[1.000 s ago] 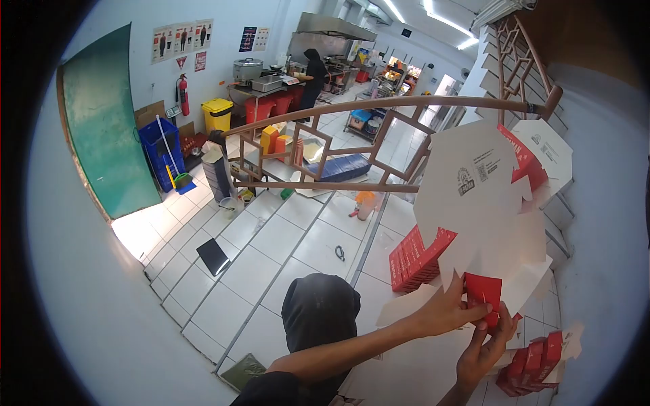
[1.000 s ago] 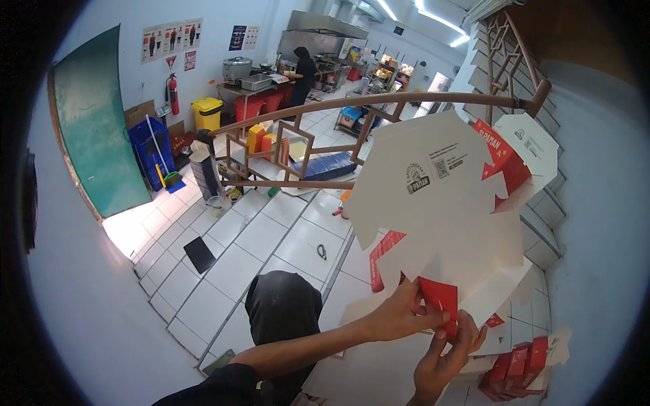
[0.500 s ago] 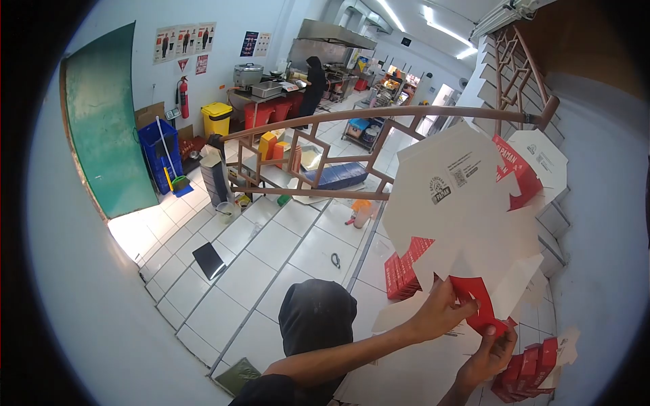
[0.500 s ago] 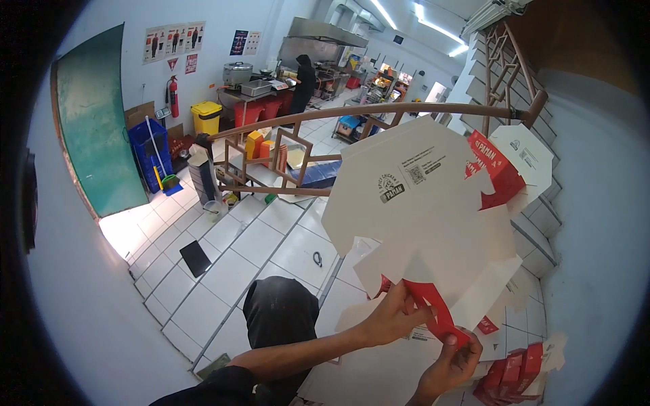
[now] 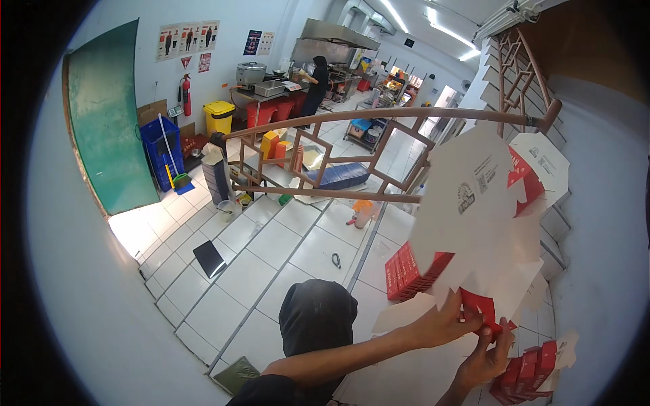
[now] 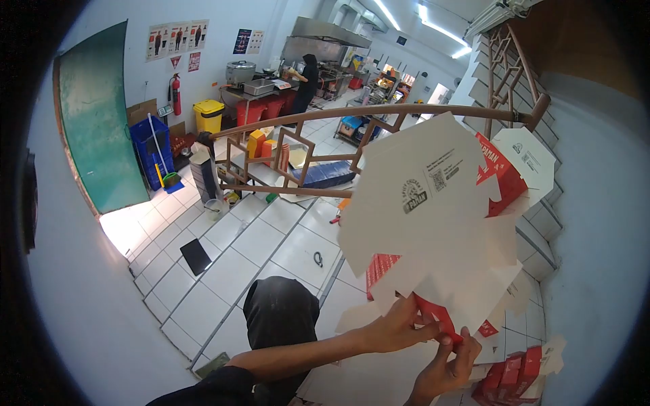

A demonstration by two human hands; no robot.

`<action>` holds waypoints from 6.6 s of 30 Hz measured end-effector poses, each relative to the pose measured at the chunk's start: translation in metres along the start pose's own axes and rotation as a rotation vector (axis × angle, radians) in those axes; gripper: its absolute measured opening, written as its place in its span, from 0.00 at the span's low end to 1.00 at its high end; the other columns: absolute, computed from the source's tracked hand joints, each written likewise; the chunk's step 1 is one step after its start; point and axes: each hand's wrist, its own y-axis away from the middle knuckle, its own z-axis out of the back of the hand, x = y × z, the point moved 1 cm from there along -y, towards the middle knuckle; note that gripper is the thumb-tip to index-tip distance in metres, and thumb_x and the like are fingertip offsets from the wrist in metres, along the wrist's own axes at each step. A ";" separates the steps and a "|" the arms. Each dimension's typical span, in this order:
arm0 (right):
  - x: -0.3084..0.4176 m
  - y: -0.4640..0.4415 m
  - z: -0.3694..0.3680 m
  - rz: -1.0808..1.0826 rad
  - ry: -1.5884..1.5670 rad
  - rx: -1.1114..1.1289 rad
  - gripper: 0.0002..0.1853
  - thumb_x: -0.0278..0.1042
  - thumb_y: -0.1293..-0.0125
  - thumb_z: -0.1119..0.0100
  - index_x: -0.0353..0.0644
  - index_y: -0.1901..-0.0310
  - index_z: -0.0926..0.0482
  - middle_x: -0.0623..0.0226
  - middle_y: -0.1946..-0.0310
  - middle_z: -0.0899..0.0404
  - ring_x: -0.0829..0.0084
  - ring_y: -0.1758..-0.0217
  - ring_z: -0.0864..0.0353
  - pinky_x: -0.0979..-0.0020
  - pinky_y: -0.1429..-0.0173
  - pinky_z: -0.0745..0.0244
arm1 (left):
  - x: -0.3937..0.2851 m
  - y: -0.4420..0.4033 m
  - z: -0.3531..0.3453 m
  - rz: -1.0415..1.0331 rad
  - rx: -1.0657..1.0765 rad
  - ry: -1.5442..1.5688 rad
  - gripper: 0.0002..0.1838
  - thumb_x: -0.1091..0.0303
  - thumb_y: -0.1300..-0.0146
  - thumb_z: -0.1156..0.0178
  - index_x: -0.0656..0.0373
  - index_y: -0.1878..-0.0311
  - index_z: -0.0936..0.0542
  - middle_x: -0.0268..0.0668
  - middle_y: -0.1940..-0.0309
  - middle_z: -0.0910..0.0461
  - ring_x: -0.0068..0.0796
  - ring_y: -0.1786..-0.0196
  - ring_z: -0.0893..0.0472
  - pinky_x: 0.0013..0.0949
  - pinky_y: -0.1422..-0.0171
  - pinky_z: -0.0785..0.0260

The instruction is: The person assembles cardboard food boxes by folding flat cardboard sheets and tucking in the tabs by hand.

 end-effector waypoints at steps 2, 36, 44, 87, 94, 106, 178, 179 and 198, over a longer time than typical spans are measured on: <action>-0.012 0.004 0.003 0.059 0.080 0.084 0.16 0.20 0.37 0.44 0.28 0.48 0.26 0.62 0.61 0.29 0.71 0.60 0.28 0.72 0.59 0.29 | -0.001 0.000 0.000 -0.004 0.059 0.035 0.29 0.65 0.37 0.40 0.73 0.46 0.45 0.44 0.58 0.26 0.30 0.56 0.22 0.31 0.56 0.27; 0.045 -0.060 0.062 0.395 -0.191 0.303 0.25 0.57 0.40 0.40 0.41 0.55 0.27 0.56 0.51 0.26 0.62 0.46 0.28 0.59 0.43 0.36 | -0.044 -0.007 0.031 0.062 0.360 0.793 0.65 0.29 0.58 0.36 0.48 0.26 0.62 0.37 0.28 0.53 0.41 0.29 0.43 0.55 0.32 0.41; 0.059 -0.038 0.050 0.196 -0.042 0.231 0.23 0.45 0.35 0.41 0.30 0.51 0.29 0.56 0.59 0.22 0.71 0.56 0.24 0.73 0.52 0.30 | -0.054 0.003 0.008 0.149 0.467 0.551 0.60 0.42 0.50 0.32 0.53 0.26 0.62 0.48 0.28 0.54 0.42 0.27 0.47 0.45 0.28 0.47; 0.069 -0.066 -0.029 -0.192 -0.545 0.364 0.10 0.28 0.32 0.48 0.34 0.52 0.30 0.63 0.58 0.25 0.77 0.57 0.26 0.76 0.51 0.33 | -0.045 0.001 0.019 -0.433 -0.181 -0.250 0.42 0.82 0.44 0.55 0.64 0.27 0.60 0.53 0.30 0.49 0.44 0.27 0.47 0.38 0.26 0.56; 0.059 -0.081 -0.026 -0.025 -0.322 0.301 0.05 0.26 0.37 0.41 0.37 0.60 0.25 0.72 0.68 0.27 0.80 0.63 0.27 0.79 0.60 0.30 | -0.050 0.002 0.016 -0.414 -0.242 -0.348 0.37 0.80 0.43 0.55 0.69 0.29 0.55 0.55 0.32 0.47 0.47 0.27 0.46 0.39 0.26 0.56; 0.039 -0.038 -0.023 -0.141 -0.422 0.164 0.10 0.22 0.41 0.38 0.36 0.59 0.27 0.70 0.63 0.31 0.76 0.56 0.30 0.73 0.48 0.33 | -0.042 0.009 0.019 -0.434 -0.239 -0.289 0.37 0.79 0.45 0.53 0.64 0.30 0.49 0.55 0.29 0.53 0.53 0.27 0.49 0.44 0.25 0.57; -0.002 -0.029 0.014 -0.192 -0.940 0.124 0.40 0.56 0.36 0.54 0.32 0.33 0.47 0.51 0.35 0.41 0.59 0.32 0.41 0.59 0.30 0.47 | -0.040 -0.016 0.054 0.113 -0.540 0.604 0.25 0.58 0.29 0.63 0.55 0.32 0.47 0.37 0.42 0.31 0.27 0.41 0.27 0.31 0.40 0.32; 0.003 -0.029 0.012 -0.252 -1.039 0.064 0.41 0.57 0.37 0.52 0.32 0.33 0.47 0.53 0.36 0.39 0.59 0.32 0.40 0.57 0.30 0.47 | -0.039 -0.017 0.052 0.136 -0.514 0.599 0.26 0.58 0.29 0.63 0.55 0.31 0.49 0.37 0.41 0.32 0.27 0.40 0.28 0.32 0.39 0.32; -0.004 -0.017 -0.011 -0.129 -0.299 -0.016 0.13 0.20 0.40 0.38 0.33 0.53 0.22 0.59 0.57 0.21 0.72 0.51 0.23 0.70 0.44 0.28 | -0.042 -0.014 0.033 0.010 -0.244 0.553 0.30 0.59 0.25 0.65 0.50 0.25 0.60 0.39 0.27 0.54 0.30 0.31 0.40 0.37 0.33 0.37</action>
